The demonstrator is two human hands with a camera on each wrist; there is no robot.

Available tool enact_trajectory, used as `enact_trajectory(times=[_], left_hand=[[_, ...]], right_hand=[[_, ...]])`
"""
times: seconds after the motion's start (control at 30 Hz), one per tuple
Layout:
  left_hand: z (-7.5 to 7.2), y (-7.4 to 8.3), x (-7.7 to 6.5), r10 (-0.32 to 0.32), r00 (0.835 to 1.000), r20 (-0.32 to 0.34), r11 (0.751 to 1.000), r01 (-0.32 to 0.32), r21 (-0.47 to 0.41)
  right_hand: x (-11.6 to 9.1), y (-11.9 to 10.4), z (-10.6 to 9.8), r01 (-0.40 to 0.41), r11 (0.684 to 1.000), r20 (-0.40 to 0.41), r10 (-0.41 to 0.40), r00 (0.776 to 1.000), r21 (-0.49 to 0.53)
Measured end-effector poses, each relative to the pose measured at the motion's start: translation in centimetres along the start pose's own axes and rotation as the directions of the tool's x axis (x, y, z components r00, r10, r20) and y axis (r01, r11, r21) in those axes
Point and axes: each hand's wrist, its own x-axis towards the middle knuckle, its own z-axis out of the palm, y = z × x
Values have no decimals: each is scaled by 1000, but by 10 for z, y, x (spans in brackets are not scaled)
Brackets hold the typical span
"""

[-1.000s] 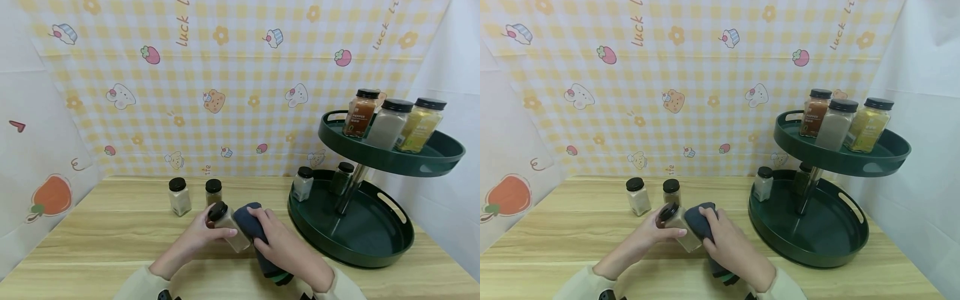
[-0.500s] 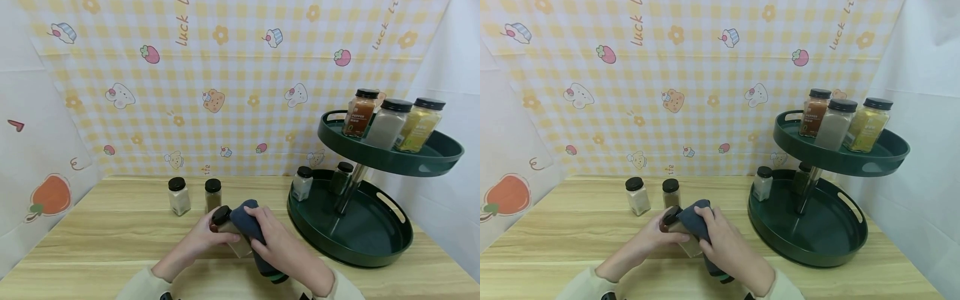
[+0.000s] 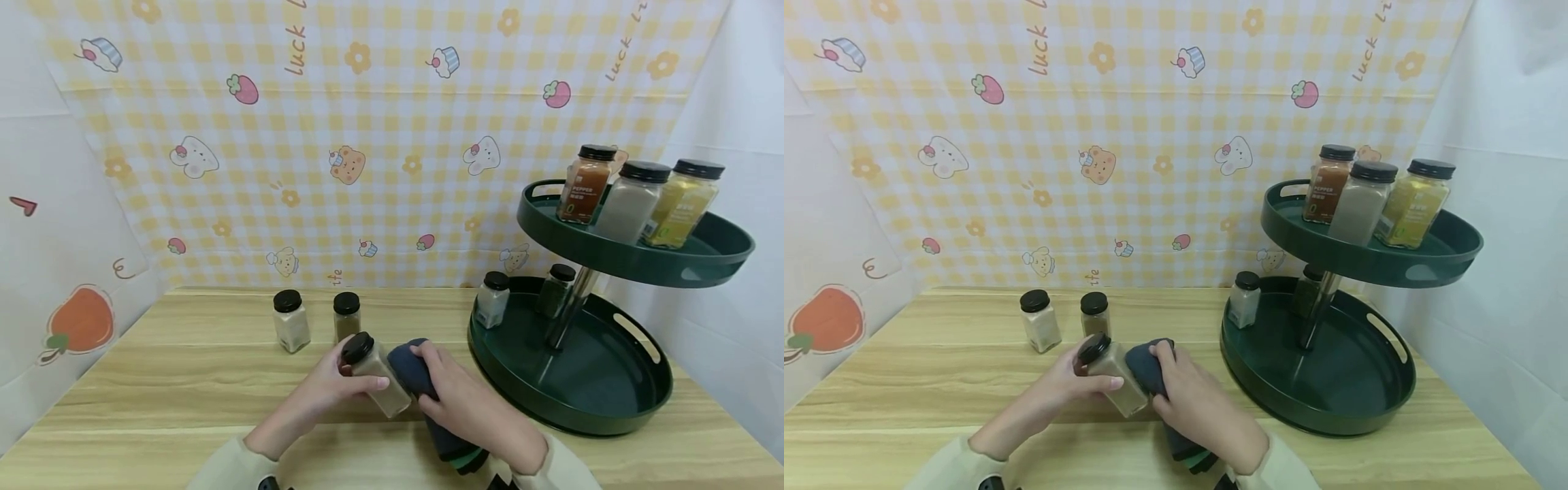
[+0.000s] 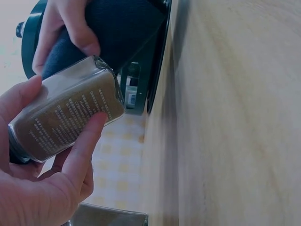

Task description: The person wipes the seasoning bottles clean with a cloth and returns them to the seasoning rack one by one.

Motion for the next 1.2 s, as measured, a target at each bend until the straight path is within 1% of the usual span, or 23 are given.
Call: enact_trajectory(times=[0.1,0.23,0.33,0.43,0.5,0.6,0.7,0.83,0.93,1.07,1.2], left_hand=[[0,1,0,3,1000,8,1000,-3,2],[0,1,0,5,999,42,1000,-5,13],[0,0,0,10,998,64,1000,-11,15],[0,0,0,14,997,73,1000,-15,12],[1,0,0,14,997,75,1000,-14,9],[1,0,0,13,997,70,1000,-14,14],[1,0,-1,7,999,54,1000,-8,23],[1,0,-1,6,1000,31,1000,-7,19],[1,0,-2,7,1000,21,1000,-7,22],[0,1,-1,1,1000,11,1000,-1,27],[-1,2,-2,3,1000,25,1000,-4,25]], right_hand=[[-1,-6,-1,-10,999,-24,11,1000,43],[-2,-15,-1,5,997,-79,1,997,83],[-2,-19,-1,23,996,-122,-12,992,89],[-3,-20,0,40,996,-154,-27,988,80],[-3,-19,0,47,996,-159,-35,987,72],[-2,-16,1,47,996,-138,-36,990,72],[0,-11,1,31,996,-93,-23,995,86],[3,-2,1,-23,996,-17,25,1000,82],[4,2,2,-53,996,19,52,998,72],[4,1,2,-55,995,14,54,998,86],[1,-7,0,-15,994,-34,19,999,105]])
